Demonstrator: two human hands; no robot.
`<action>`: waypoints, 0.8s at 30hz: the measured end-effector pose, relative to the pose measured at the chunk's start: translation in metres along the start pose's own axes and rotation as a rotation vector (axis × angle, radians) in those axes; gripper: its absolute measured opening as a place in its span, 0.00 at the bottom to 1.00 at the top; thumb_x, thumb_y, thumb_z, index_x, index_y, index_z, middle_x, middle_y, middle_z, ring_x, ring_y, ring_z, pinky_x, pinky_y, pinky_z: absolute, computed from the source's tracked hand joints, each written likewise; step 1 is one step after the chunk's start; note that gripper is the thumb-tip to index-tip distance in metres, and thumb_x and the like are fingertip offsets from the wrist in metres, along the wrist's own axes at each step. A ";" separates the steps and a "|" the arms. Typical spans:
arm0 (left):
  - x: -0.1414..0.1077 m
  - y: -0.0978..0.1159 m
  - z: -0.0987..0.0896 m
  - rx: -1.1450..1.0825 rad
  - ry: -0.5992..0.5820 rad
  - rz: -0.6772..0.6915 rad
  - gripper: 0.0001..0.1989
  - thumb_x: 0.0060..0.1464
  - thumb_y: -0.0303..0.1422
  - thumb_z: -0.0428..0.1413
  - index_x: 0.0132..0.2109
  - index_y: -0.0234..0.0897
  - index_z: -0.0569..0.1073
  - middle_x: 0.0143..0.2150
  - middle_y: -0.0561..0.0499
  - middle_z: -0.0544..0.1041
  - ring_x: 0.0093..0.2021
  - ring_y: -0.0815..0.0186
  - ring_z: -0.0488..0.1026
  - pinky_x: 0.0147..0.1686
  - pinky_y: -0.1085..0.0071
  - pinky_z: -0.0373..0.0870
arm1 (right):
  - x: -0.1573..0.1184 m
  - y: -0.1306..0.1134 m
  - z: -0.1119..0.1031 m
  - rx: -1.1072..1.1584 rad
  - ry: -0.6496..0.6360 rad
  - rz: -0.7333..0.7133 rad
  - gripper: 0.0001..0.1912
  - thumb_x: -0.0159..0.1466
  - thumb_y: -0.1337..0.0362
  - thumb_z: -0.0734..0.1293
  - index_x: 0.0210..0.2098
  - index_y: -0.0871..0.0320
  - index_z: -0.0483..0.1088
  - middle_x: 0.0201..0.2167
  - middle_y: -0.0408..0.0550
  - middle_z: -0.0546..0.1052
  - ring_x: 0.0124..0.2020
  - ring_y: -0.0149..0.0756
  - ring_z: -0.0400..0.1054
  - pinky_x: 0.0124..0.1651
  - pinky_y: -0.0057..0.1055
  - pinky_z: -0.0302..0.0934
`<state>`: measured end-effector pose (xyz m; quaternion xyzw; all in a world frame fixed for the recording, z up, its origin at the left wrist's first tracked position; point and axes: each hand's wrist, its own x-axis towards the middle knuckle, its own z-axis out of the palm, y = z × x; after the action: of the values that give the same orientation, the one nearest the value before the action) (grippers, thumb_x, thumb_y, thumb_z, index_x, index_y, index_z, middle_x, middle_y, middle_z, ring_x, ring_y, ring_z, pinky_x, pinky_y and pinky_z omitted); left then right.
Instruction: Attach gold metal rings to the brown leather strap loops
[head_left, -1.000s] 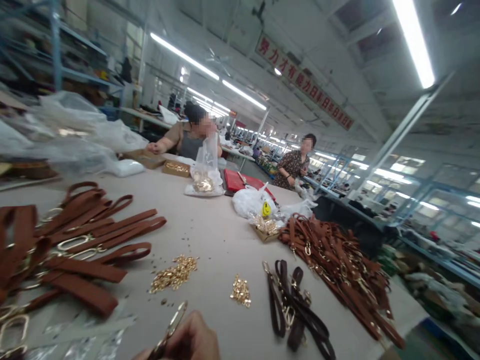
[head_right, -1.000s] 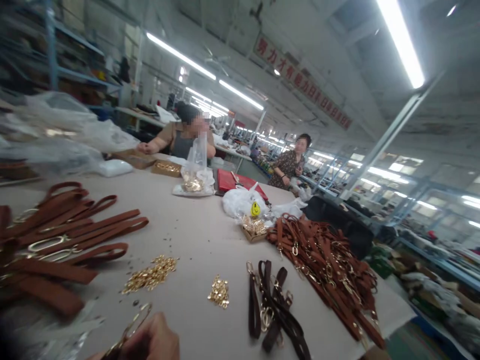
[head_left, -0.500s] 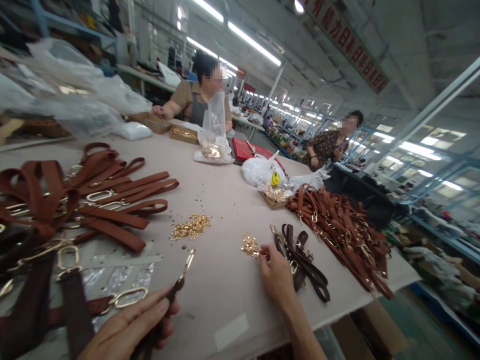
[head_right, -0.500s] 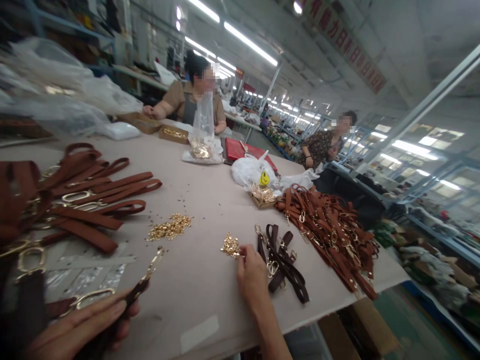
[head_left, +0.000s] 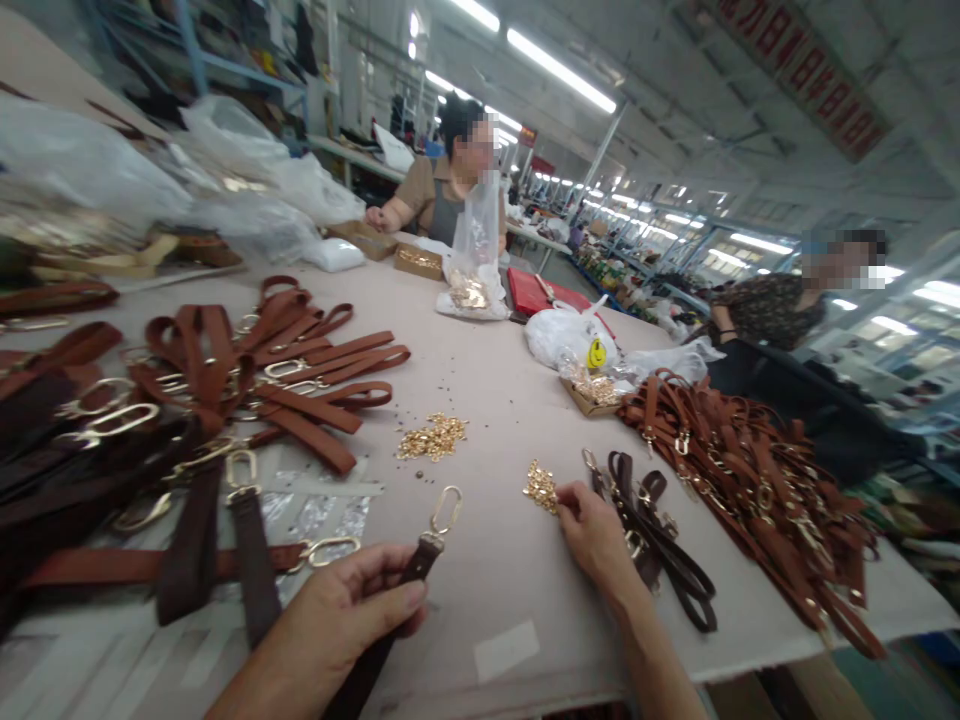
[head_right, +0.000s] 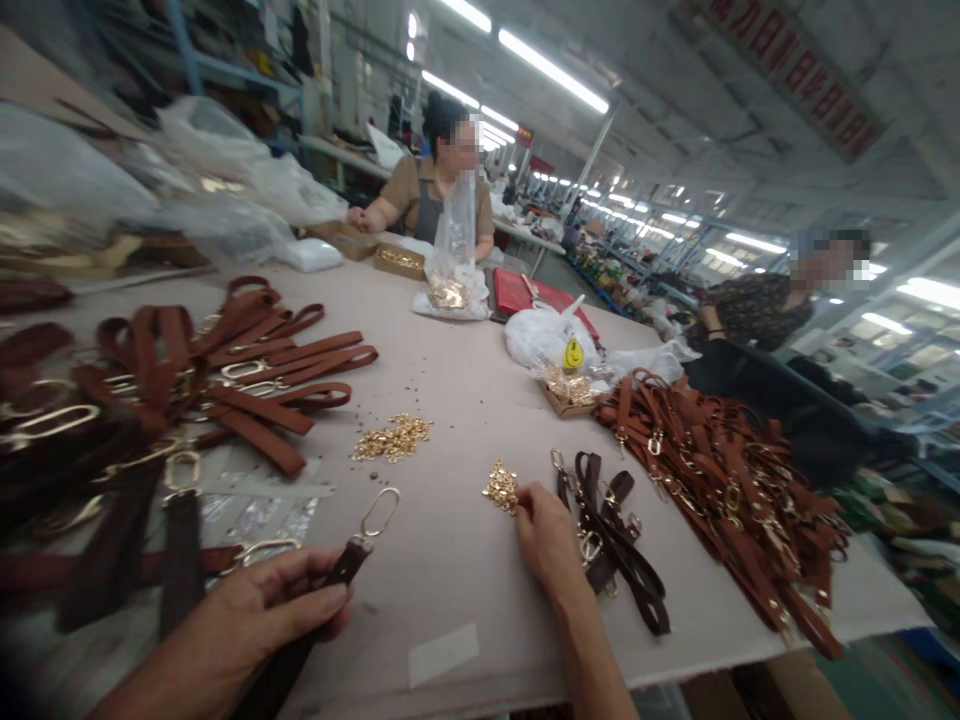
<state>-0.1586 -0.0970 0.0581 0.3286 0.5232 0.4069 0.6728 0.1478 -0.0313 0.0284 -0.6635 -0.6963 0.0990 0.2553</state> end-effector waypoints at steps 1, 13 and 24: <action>-0.001 0.001 0.000 0.019 -0.021 0.010 0.14 0.41 0.37 0.66 0.36 0.35 0.81 0.25 0.53 0.78 0.27 0.67 0.73 0.30 0.75 0.68 | 0.000 -0.001 0.000 0.031 -0.007 0.006 0.05 0.63 0.67 0.63 0.36 0.56 0.71 0.31 0.47 0.78 0.33 0.40 0.72 0.38 0.33 0.64; -0.001 -0.004 0.000 0.289 -0.023 0.278 0.08 0.55 0.34 0.55 0.37 0.37 0.78 0.33 0.52 0.80 0.35 0.63 0.75 0.35 0.71 0.69 | -0.059 -0.142 0.033 0.641 0.014 -0.417 0.08 0.65 0.74 0.63 0.36 0.53 0.66 0.32 0.43 0.74 0.37 0.34 0.70 0.42 0.32 0.65; -0.003 -0.008 -0.009 0.528 0.063 0.484 0.10 0.56 0.35 0.54 0.41 0.45 0.80 0.40 0.51 0.83 0.43 0.58 0.78 0.45 0.70 0.72 | -0.058 -0.149 0.038 0.521 0.121 -0.492 0.13 0.61 0.78 0.62 0.34 0.52 0.68 0.30 0.44 0.76 0.34 0.36 0.71 0.38 0.32 0.65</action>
<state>-0.1661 -0.1033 0.0501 0.5928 0.5376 0.4154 0.4325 -0.0016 -0.0950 0.0537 -0.3936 -0.7701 0.1694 0.4726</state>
